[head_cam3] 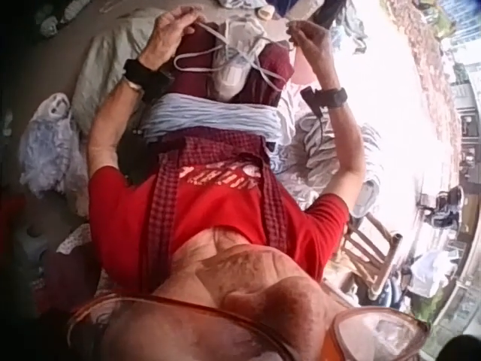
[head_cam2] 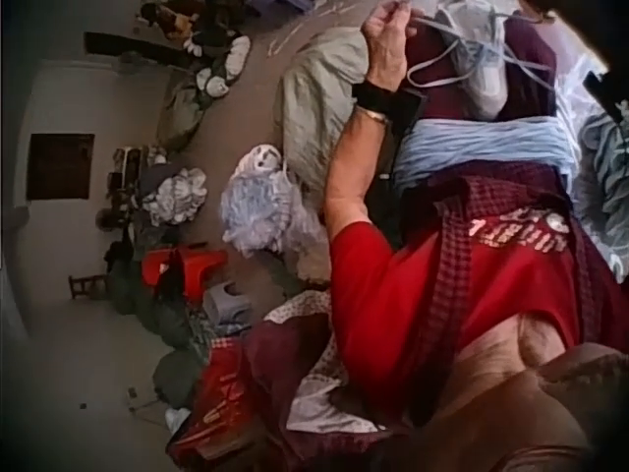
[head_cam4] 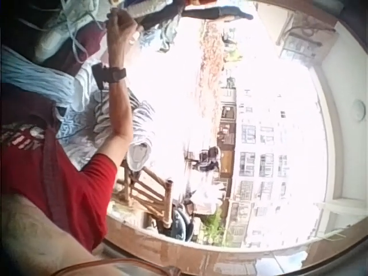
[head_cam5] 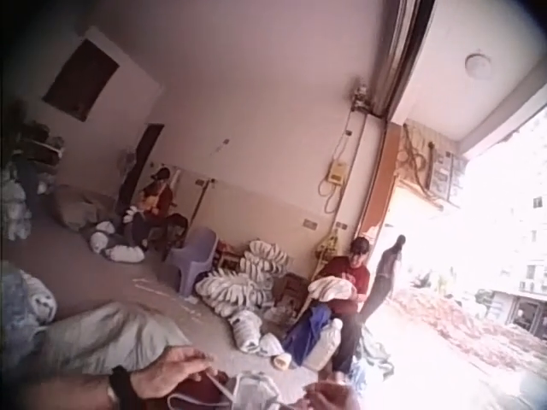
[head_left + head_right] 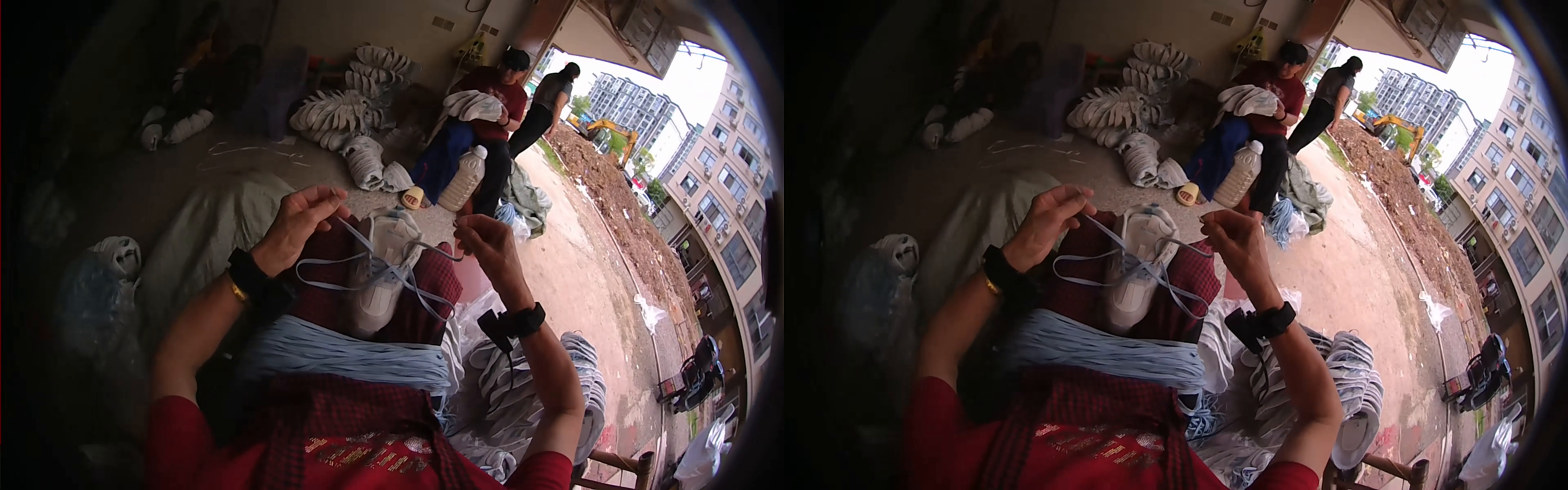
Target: Lacing a new sneaker in a shoe manufacturing or finishing environment.
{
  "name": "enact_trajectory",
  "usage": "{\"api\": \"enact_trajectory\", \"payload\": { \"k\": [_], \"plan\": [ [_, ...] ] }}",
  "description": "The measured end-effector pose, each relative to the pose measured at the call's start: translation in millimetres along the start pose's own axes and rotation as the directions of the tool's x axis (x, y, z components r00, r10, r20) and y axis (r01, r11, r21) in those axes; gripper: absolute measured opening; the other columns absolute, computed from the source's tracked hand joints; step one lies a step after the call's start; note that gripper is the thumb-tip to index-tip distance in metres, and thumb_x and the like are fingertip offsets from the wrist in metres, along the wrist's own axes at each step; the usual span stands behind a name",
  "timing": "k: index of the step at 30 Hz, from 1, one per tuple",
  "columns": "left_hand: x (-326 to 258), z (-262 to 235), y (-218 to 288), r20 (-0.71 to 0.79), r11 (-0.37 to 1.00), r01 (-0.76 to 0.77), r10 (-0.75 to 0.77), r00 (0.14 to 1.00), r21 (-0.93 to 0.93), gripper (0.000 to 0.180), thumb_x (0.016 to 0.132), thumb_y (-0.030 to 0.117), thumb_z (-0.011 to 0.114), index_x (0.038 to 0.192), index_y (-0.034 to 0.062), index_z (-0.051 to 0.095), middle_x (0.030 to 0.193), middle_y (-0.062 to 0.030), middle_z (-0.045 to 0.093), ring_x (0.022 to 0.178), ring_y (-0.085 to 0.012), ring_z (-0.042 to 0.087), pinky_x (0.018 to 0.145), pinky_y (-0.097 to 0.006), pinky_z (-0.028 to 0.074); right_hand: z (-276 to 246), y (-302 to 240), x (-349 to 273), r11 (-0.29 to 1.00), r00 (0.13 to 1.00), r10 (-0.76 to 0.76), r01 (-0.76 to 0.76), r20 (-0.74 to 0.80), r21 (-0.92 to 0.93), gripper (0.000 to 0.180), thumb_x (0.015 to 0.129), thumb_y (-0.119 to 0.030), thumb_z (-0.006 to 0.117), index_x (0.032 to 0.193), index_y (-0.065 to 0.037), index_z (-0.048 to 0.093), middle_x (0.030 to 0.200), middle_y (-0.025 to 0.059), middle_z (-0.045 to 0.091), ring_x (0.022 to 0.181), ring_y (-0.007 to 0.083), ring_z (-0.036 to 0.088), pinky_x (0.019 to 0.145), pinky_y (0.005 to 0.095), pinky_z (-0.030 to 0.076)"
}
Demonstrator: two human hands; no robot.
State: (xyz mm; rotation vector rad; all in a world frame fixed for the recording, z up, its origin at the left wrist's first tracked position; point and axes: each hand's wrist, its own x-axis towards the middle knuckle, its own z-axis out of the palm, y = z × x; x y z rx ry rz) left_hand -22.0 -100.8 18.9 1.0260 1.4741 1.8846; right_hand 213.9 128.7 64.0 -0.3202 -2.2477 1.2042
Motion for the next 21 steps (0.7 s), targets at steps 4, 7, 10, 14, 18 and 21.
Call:
{"api": "enact_trajectory", "payload": {
  "k": [4,7,10,14,18,21],
  "plan": [
    [3.1,11.2,4.7,0.204,0.926,0.083,-0.007,0.979,-0.368,0.020,0.100,0.021,0.057,0.112,0.0060,0.062,0.097,-0.0020,0.065,0.086,-0.0076,0.061,0.069,-0.020,0.046,29.6,16.0,9.5,0.931,0.994,-0.065,0.094,0.092,-0.353,0.016,0.090,-0.009,0.059,0.094,0.004,0.068,0.075,0.0119,0.069,0.068,0.0175,0.066,0.065,0.0317,0.051],
    [-3.5,-4.2,-7.4,0.211,0.945,0.085,-0.018,0.977,-0.317,0.019,0.100,0.018,0.058,0.111,0.0041,0.064,0.093,-0.0011,0.064,0.081,-0.0062,0.059,0.064,-0.018,0.045,68.0,28.9,14.8,0.875,0.971,-0.199,0.237,0.133,-0.423,0.014,0.085,-0.007,0.059,0.091,0.003,0.067,0.076,0.0195,0.067,0.071,0.0309,0.069,0.068,0.0384,0.053],
    [-11.9,-18.4,-17.6,0.223,0.984,0.053,-0.015,0.975,-0.170,0.019,0.099,0.015,0.059,0.110,0.0020,0.065,0.087,0.0000,0.062,0.073,-0.0043,0.055,0.060,-0.017,0.043,76.0,35.7,14.8,0.836,0.959,-0.204,0.275,0.196,-0.475,0.013,0.080,-0.006,0.060,0.086,0.003,0.066,0.079,0.0237,0.066,0.076,0.0393,0.067,0.070,0.0432,0.052],
    [-25.7,-23.9,-24.6,0.189,0.999,0.033,-0.032,0.982,-0.006,0.017,0.097,0.012,0.061,0.108,0.0007,0.067,0.080,0.0014,0.060,0.067,-0.0022,0.052,0.057,-0.017,0.044,79.2,30.6,16.4,0.755,0.930,-0.186,0.341,0.316,-0.561,0.013,0.078,-0.003,0.062,0.087,0.003,0.069,0.084,0.0201,0.069,0.080,0.0344,0.069,0.073,0.0396,0.053],
    [-28.9,-32.5,-34.8,0.158,0.997,0.036,-0.046,0.986,0.064,0.016,0.096,0.011,0.062,0.107,0.0011,0.068,0.080,0.0012,0.062,0.068,-0.0021,0.054,0.056,-0.017,0.044,80.5,29.5,20.2,0.725,0.920,-0.154,0.353,0.360,-0.592,0.013,0.078,-0.004,0.062,0.086,0.004,0.069,0.085,0.0197,0.070,0.079,0.0353,0.068,0.072,0.0396,0.053],
    [-27.9,-33.3,-39.9,0.144,0.997,0.034,-0.044,0.989,0.075,0.016,0.095,0.011,0.062,0.106,0.0011,0.069,0.081,0.0012,0.063,0.069,-0.0022,0.056,0.056,-0.017,0.045,80.1,29.5,21.9,0.743,0.916,-0.200,0.373,0.348,-0.555,0.013,0.078,-0.006,0.062,0.078,0.006,0.064,0.073,0.0254,0.063,0.070,0.0414,0.063,0.065,0.0440,0.051]
  ]
}}
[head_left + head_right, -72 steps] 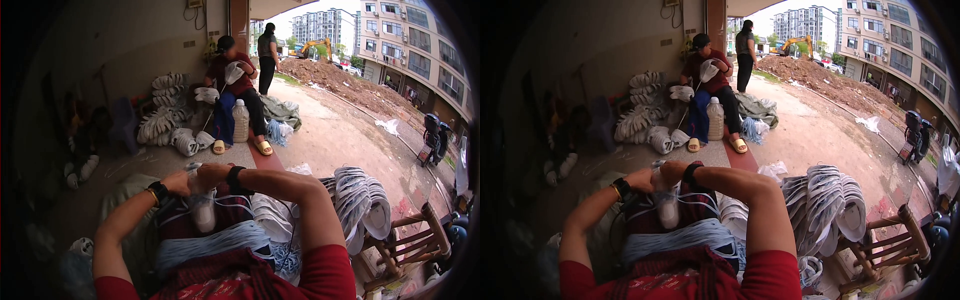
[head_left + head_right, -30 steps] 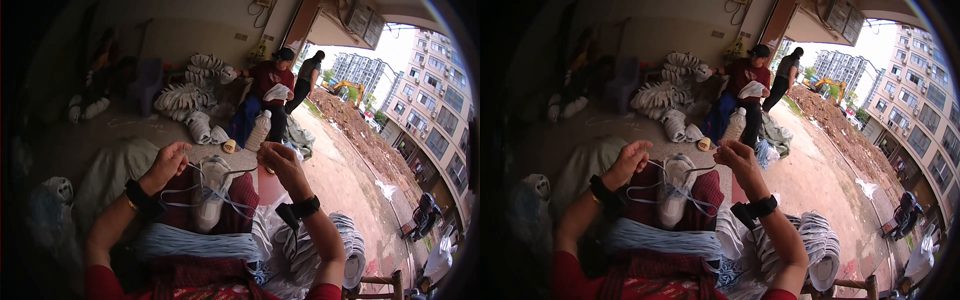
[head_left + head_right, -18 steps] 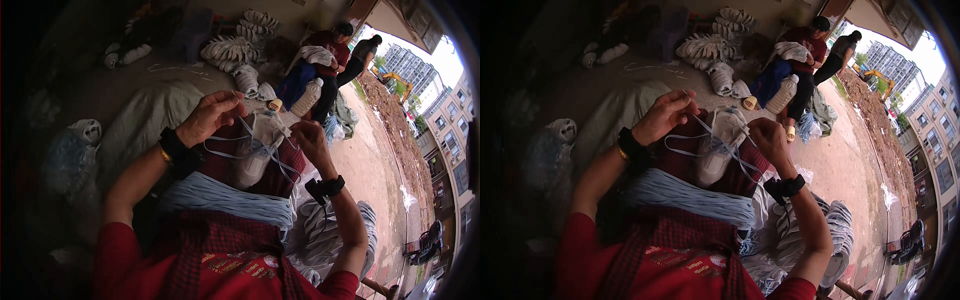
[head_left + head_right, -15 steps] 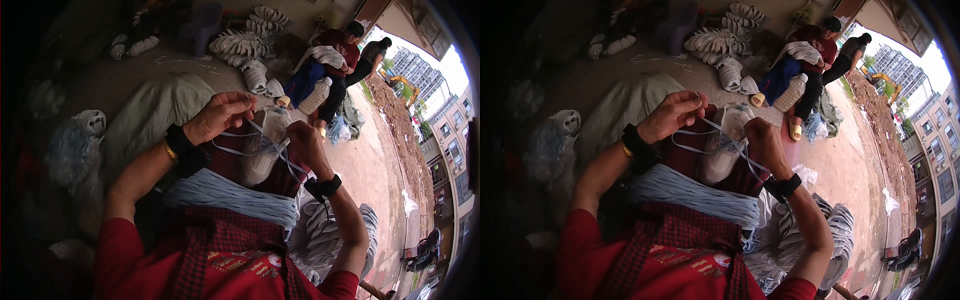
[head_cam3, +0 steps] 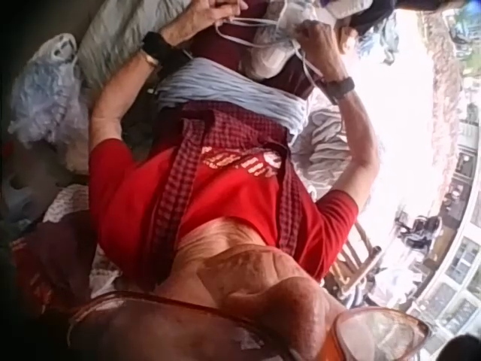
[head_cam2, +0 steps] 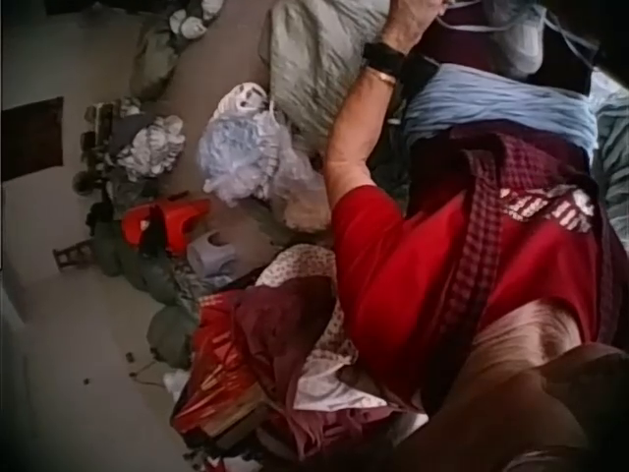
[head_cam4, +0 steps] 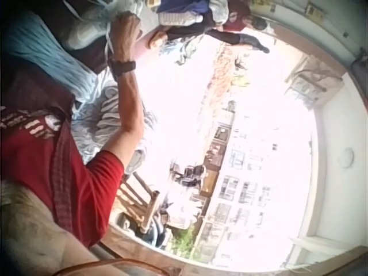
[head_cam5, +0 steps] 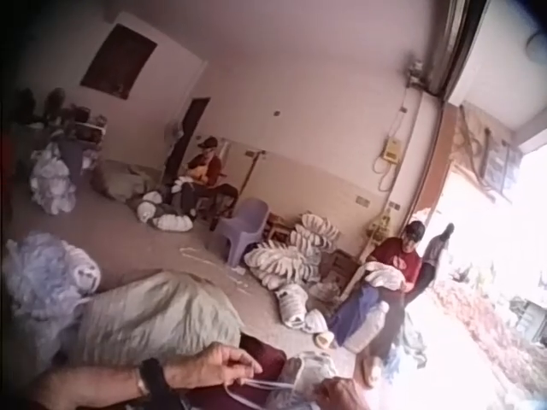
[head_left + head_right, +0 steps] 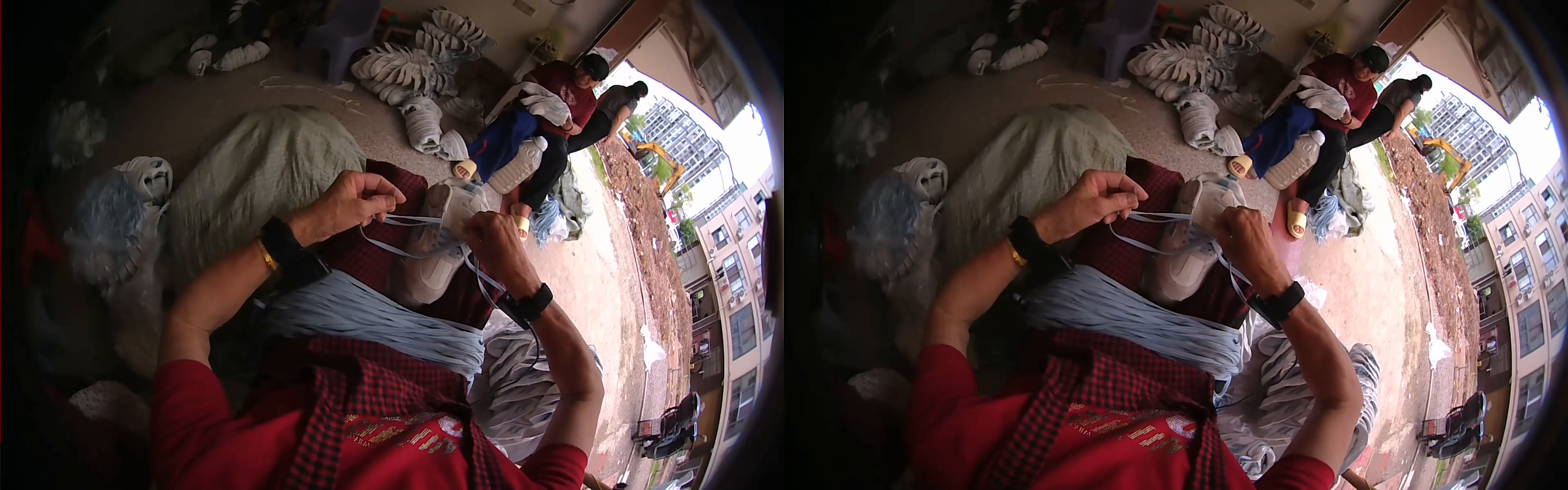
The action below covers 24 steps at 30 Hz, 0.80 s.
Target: Lacing a new sneaker in a shoe manufacturing or finishing environment.
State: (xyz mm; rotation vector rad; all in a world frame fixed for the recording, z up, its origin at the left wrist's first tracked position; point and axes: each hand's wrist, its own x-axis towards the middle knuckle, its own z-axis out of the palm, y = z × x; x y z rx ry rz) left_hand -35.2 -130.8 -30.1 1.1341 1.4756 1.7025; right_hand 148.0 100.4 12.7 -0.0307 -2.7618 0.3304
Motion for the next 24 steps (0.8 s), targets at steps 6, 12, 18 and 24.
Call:
{"api": "enact_trajectory", "payload": {
  "k": [6,12,18,24],
  "plan": [
    [4.5,5.0,-12.6,0.031,1.000,-0.012,0.012,0.999,0.001,0.015,0.094,0.010,0.062,0.105,0.0014,0.069,0.080,0.0017,0.063,0.069,-0.0027,0.057,0.057,-0.018,0.047,5.1,9.0,3.3,0.952,0.969,0.248,-0.241,-0.011,0.190,0.013,0.079,-0.011,0.066,0.080,0.002,0.065,0.072,0.0187,0.067,0.070,0.0305,0.070,0.065,0.0408,0.052],
    [-7.4,2.7,-28.9,-0.004,1.000,0.019,-0.019,1.000,-0.006,0.015,0.094,0.011,0.063,0.103,0.0017,0.069,0.079,-0.0003,0.065,0.068,-0.0049,0.059,0.060,-0.021,0.050,23.0,0.9,2.7,0.987,0.984,0.141,-0.149,-0.113,-0.065,0.021,0.081,-0.017,0.071,0.084,0.000,0.058,0.068,0.0175,0.062,0.065,0.0342,0.065,0.060,0.0414,0.048],
    [-8.3,10.5,-30.4,0.000,0.999,0.026,-0.026,1.000,-0.039,0.015,0.094,0.009,0.060,0.104,0.0005,0.068,0.079,-0.0017,0.065,0.069,-0.0059,0.059,0.063,-0.022,0.051,12.6,-14.5,6.1,0.974,0.971,0.227,-0.228,-0.070,-0.004,0.015,0.083,-0.014,0.065,0.082,0.000,0.061,0.072,0.0216,0.064,0.070,0.0386,0.066,0.061,0.0424,0.050],
    [-7.2,10.7,-29.7,-0.009,0.996,0.050,-0.050,0.999,-0.071,0.016,0.094,0.009,0.060,0.104,-0.0004,0.068,0.080,-0.0026,0.065,0.070,-0.0065,0.060,0.065,-0.022,0.051,25.1,-5.2,7.9,0.989,0.998,0.021,-0.029,-0.053,-0.146,0.005,0.077,-0.005,0.062,0.081,-0.003,0.061,0.077,0.0181,0.061,0.070,0.0381,0.063,0.061,0.0466,0.049]
  ]
}}
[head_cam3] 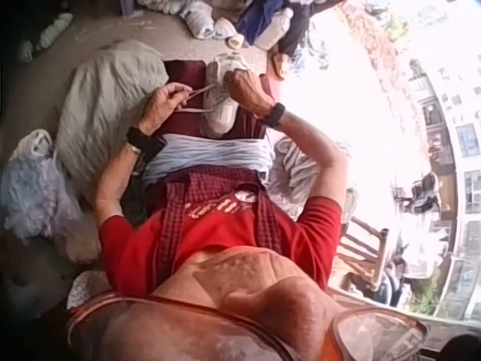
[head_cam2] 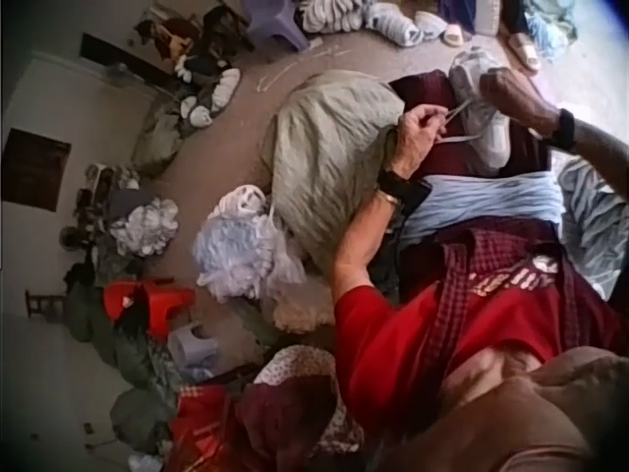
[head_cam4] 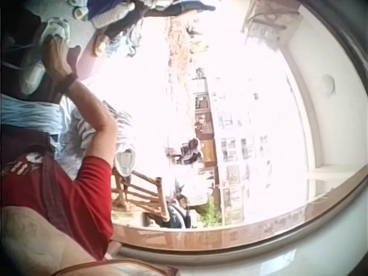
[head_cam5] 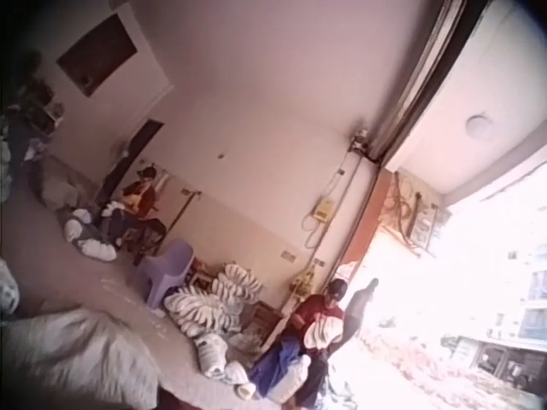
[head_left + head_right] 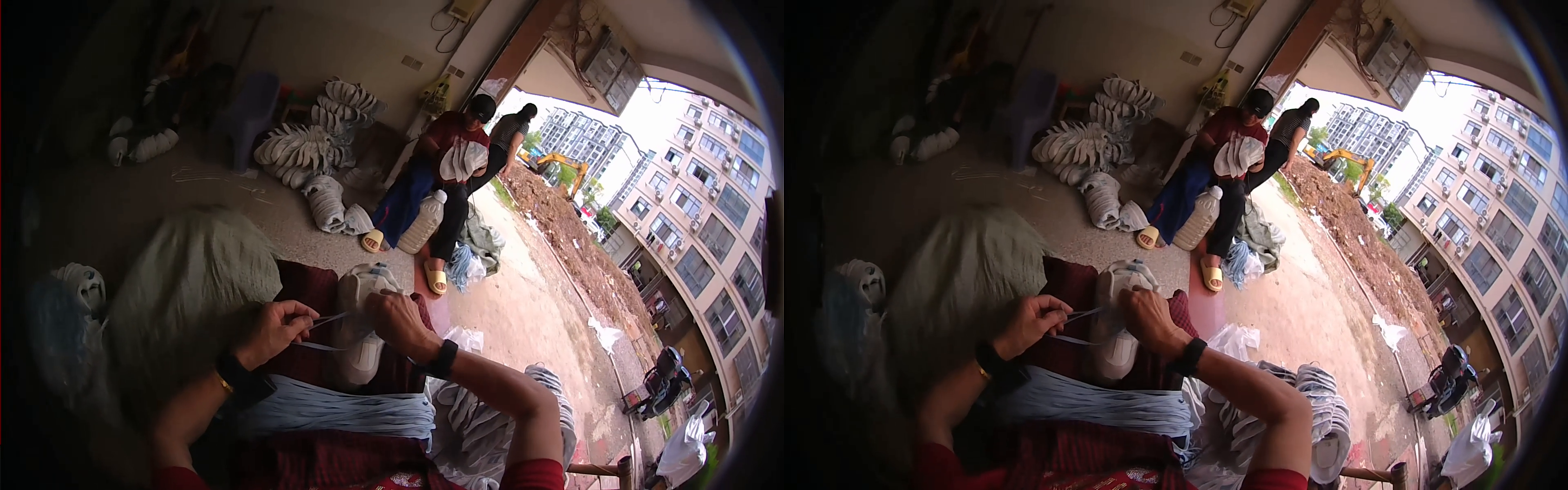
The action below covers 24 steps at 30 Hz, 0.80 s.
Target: Lacing a new sneaker in a shoe manufacturing or finishing environment.
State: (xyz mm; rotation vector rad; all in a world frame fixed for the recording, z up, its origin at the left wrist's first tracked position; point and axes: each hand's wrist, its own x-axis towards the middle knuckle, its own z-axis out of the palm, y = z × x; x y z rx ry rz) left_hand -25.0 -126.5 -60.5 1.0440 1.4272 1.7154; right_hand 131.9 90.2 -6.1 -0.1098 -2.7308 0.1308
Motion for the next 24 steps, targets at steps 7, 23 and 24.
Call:
{"api": "enact_trajectory", "payload": {
  "k": [7,23,24],
  "plan": [
    [0.0,4.6,-0.2,0.044,0.996,-0.027,0.023,0.999,0.088,0.015,0.094,0.008,0.060,0.103,-0.0011,0.068,0.081,-0.0035,0.066,0.071,-0.0075,0.060,0.064,-0.022,0.050,6.7,-6.5,-0.4,0.888,0.962,-0.191,0.253,0.193,-0.383,0.019,0.073,-0.003,0.064,0.091,0.002,0.062,0.098,0.0178,0.054,0.091,0.0285,0.062,0.067,0.0358,0.056],
    [10.6,33.0,30.4,0.030,0.963,-0.005,-0.003,1.000,0.269,0.012,0.090,0.005,0.061,0.099,-0.0013,0.067,0.076,-0.0036,0.064,0.062,-0.0072,0.059,0.053,-0.021,0.047,34.7,-18.0,57.5,0.899,0.952,0.039,0.099,-0.303,0.426,0.026,0.086,-0.004,0.057,0.100,0.004,0.037,0.067,0.0203,0.056,0.067,0.0410,0.062,0.053,0.0455,0.047],
    [10.6,31.9,31.9,0.015,0.960,-0.012,0.008,1.000,0.279,0.011,0.090,0.005,0.061,0.098,-0.0012,0.067,0.076,-0.0038,0.065,0.062,-0.0071,0.059,0.052,-0.021,0.046,24.5,-40.4,63.6,0.866,0.928,0.022,0.168,-0.372,0.471,0.027,0.085,-0.002,0.057,0.100,0.004,0.035,0.060,0.0206,0.054,0.063,0.0444,0.059,0.052,0.0481,0.045]
  ]
}}
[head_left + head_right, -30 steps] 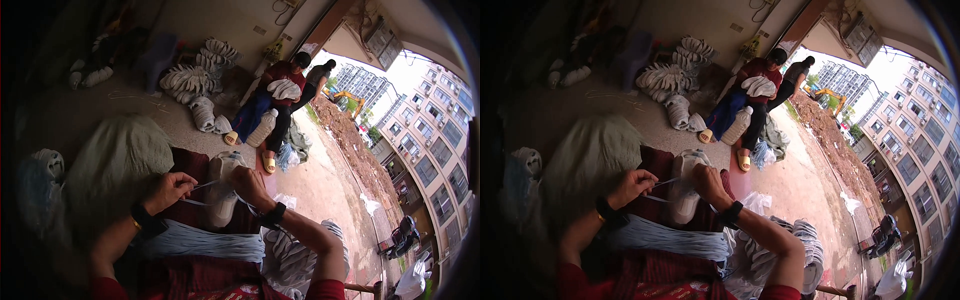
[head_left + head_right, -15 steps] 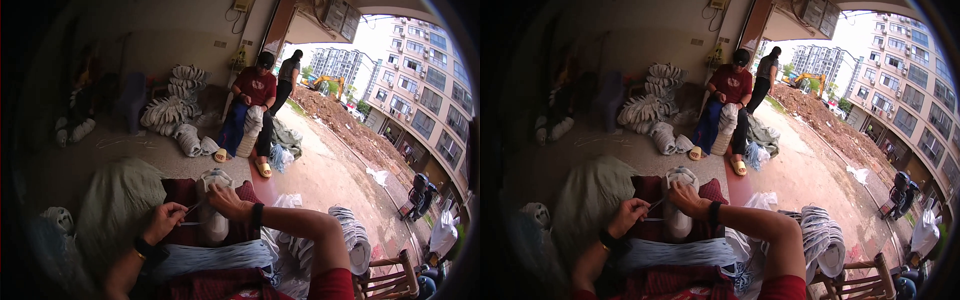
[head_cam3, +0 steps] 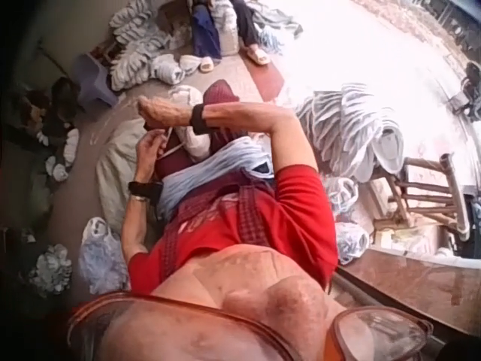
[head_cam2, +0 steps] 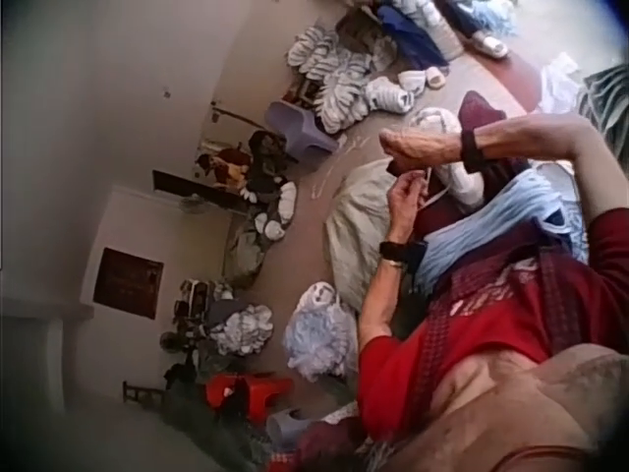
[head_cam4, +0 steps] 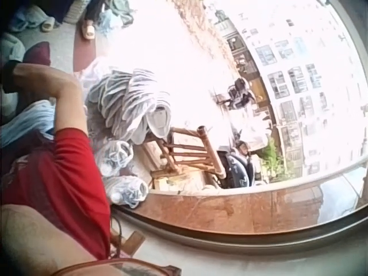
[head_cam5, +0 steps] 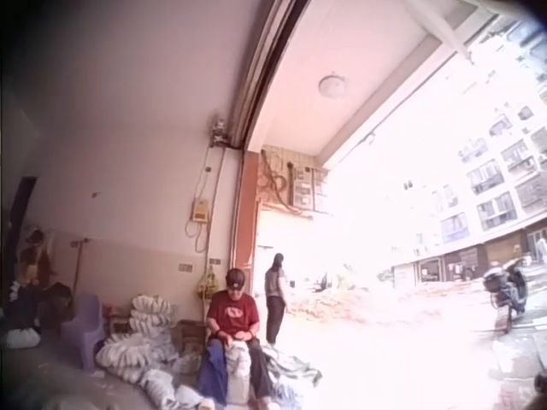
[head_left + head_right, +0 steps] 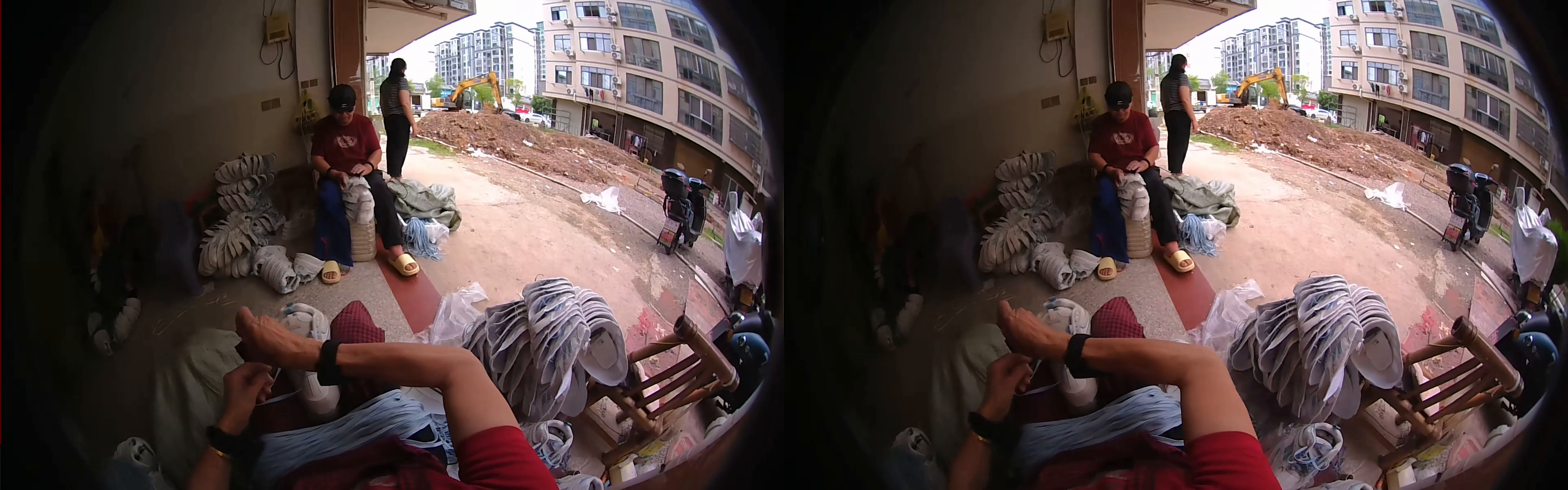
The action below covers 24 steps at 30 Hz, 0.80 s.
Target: Lacing a new sneaker in a shoe manufacturing or finishing environment.
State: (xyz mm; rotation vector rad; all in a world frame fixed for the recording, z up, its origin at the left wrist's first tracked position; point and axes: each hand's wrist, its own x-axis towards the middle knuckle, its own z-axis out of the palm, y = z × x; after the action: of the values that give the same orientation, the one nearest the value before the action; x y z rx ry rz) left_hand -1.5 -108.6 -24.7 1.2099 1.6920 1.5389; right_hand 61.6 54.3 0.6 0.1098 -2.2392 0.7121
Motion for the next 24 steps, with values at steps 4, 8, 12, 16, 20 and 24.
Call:
{"api": "enact_trajectory", "payload": {
  "k": [4,8,12,16,20,24],
  "plan": [
    [12.8,-21.1,-25.9,-0.156,0.990,-0.065,0.044,0.987,-0.129,0.010,0.092,0.006,0.060,0.095,-0.0003,0.066,0.081,-0.0041,0.066,0.066,-0.0074,0.061,0.055,-0.021,0.048,4.8,-72.2,34.1,0.926,0.945,-0.237,0.290,-0.226,0.242,0.027,0.083,0.002,0.054,0.103,0.003,0.035,0.066,0.0205,0.053,0.063,0.0429,0.053,0.055,0.0465,0.041],
    [14.0,-9.4,-9.8,-0.097,0.986,-0.146,0.137,0.986,-0.084,0.010,0.091,0.006,0.061,0.096,-0.0007,0.067,0.082,-0.0046,0.067,0.069,-0.0075,0.062,0.057,-0.022,0.049,-27.2,-116.1,20.6,0.912,0.961,-0.276,0.260,0.008,0.317,0.033,0.085,0.000,0.053,0.113,0.009,0.037,0.085,0.0240,0.050,0.074,0.0395,0.050,0.065,0.0428,0.041],
    [15.6,7.5,20.9,-0.126,0.977,-0.204,0.195,0.973,-0.062,0.010,0.091,0.006,0.063,0.097,-0.0012,0.067,0.084,-0.0054,0.069,0.074,-0.0077,0.064,0.060,-0.022,0.051,-88.8,-123.6,-39.5,0.890,0.961,-0.250,0.278,-0.122,0.361,0.011,0.098,-0.008,0.048,0.101,0.000,0.042,0.074,0.0175,0.057,0.063,0.0354,0.057,0.057,0.0404,0.043],
    [34.6,15.5,11.7,-0.041,0.953,-0.083,0.099,0.994,0.290,0.015,0.088,0.008,0.068,0.099,-0.0005,0.073,0.090,-0.0059,0.074,0.079,-0.0072,0.065,0.071,-0.023,0.052,-153.4,-129.7,-106.9,0.879,0.989,0.128,-0.080,-0.069,0.470,0.008,0.098,-0.005,0.048,0.101,-0.001,0.043,0.070,0.0104,0.060,0.061,0.0228,0.063,0.056,0.0332,0.046],
    [49.2,37.7,9.6,0.050,0.940,-0.157,0.149,0.988,0.303,0.015,0.088,0.008,0.069,0.098,-0.0025,0.072,0.083,-0.0046,0.072,0.075,-0.0064,0.065,0.068,-0.023,0.052,-173.9,-118.5,-163.5,0.844,0.929,0.330,-0.211,-0.167,0.494,0.017,0.103,-0.017,0.048,0.100,-0.001,0.042,0.073,0.0094,0.063,0.062,0.0107,0.057,0.057,0.0235,0.045],
    [49.3,40.3,5.3,0.039,0.887,-0.161,0.161,0.986,0.432,0.011,0.084,0.006,0.068,0.090,-0.0027,0.070,0.075,-0.0048,0.070,0.064,-0.0066,0.061,0.059,-0.024,0.049,-165.5,-107.8,-202.0,0.820,0.873,0.465,-0.362,-0.148,0.442,0.026,0.103,-0.025,0.050,0.100,-0.001,0.041,0.072,0.0113,0.063,0.061,0.0103,0.055,0.056,0.0222,0.044]
  ]
}}
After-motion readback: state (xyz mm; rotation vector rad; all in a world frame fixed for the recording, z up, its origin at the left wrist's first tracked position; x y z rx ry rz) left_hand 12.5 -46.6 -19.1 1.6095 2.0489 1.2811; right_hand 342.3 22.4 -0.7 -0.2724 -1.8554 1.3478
